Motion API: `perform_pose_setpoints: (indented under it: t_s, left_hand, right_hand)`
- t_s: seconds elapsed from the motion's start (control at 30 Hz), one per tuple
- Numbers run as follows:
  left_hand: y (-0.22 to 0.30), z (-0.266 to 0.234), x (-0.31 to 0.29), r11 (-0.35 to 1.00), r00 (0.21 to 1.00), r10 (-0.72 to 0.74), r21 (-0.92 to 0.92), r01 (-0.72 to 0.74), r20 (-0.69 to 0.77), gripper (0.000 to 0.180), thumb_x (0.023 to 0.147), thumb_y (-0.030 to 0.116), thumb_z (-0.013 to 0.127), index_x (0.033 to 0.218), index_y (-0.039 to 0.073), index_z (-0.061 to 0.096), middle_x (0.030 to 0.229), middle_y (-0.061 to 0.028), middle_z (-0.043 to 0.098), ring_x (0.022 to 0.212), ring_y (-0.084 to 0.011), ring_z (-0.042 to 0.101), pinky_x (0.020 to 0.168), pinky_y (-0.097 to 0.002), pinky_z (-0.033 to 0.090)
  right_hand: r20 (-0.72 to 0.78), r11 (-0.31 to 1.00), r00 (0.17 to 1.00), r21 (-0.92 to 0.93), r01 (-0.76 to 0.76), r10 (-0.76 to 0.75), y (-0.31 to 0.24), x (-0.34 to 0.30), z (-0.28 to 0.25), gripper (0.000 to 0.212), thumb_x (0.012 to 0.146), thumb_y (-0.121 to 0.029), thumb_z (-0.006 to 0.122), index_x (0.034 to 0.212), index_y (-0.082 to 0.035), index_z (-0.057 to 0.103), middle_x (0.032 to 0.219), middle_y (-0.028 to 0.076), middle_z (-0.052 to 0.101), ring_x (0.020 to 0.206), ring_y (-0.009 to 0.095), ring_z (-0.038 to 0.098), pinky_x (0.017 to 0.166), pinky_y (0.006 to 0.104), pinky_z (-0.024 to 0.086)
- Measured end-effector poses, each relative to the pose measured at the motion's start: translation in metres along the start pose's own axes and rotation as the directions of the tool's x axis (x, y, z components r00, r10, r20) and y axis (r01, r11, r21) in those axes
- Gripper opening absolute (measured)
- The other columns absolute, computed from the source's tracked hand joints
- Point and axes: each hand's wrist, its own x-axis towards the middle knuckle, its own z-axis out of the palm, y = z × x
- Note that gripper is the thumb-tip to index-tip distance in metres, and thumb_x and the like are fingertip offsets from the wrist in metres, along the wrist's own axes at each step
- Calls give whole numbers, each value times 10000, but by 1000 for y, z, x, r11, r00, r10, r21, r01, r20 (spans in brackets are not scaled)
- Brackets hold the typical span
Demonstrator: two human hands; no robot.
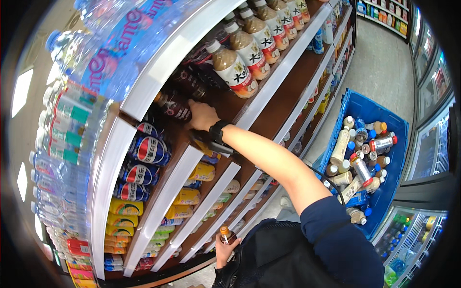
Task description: Stocking supermarket shelves with bottled drinks from a blue crate.
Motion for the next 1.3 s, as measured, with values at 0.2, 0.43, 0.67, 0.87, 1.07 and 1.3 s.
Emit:
perform_pose_setpoints:
  t_s: [0.2,0.43,0.67,0.87,1.07,1.3]
  left_hand:
    - [2,4,0,998,998,-56,9,56,-33,657,625,264,897,1083,-31,529,978,-100,624,891,-177,608,825,-313,484]
    - [43,-12,19,997,999,23,-72,-21,26,756,598,256,911,1152,-36,487,1035,-130,625,928,-200,614,843,-336,495]
    - [110,-37,38,938,976,197,-308,-159,97,776,584,236,924,1167,-27,484,1055,-99,608,979,-162,601,879,-316,493]
    - [181,-58,58,799,825,530,-441,-409,196,783,552,271,941,1168,26,523,1066,-76,635,1020,-152,607,926,-325,479]
    - [248,-56,72,634,754,649,-619,-464,99,789,587,268,923,1210,32,500,1103,-90,638,1025,-160,608,912,-339,485]
    - [262,-40,89,608,759,651,-605,-514,10,741,664,384,851,1203,18,498,1037,-126,657,973,-197,641,856,-338,500]
  right_hand:
    - [-6,1000,1000,-23,10,-10,3,5,-3,833,535,-335,851,1249,-76,508,1132,154,639,1100,386,567,900,507,442]
    - [76,998,996,36,-50,47,9,4,-11,885,515,-416,852,1233,-34,503,1119,214,630,1069,404,584,909,481,460]
    - [-87,930,982,318,186,-167,-23,-84,-70,630,734,-353,773,1198,13,555,1055,200,650,954,282,646,848,354,507]
    - [75,837,995,547,19,-71,-24,-192,-91,295,895,-157,657,1127,15,593,1018,82,663,954,130,627,838,264,498]
    - [-81,891,997,453,30,8,-31,-260,-81,340,851,-109,695,1153,4,589,1042,87,668,970,141,618,857,279,479]
    - [-132,981,974,-89,171,-182,-62,-269,-44,726,648,-267,856,1232,14,529,1102,178,635,1047,303,613,907,375,468]
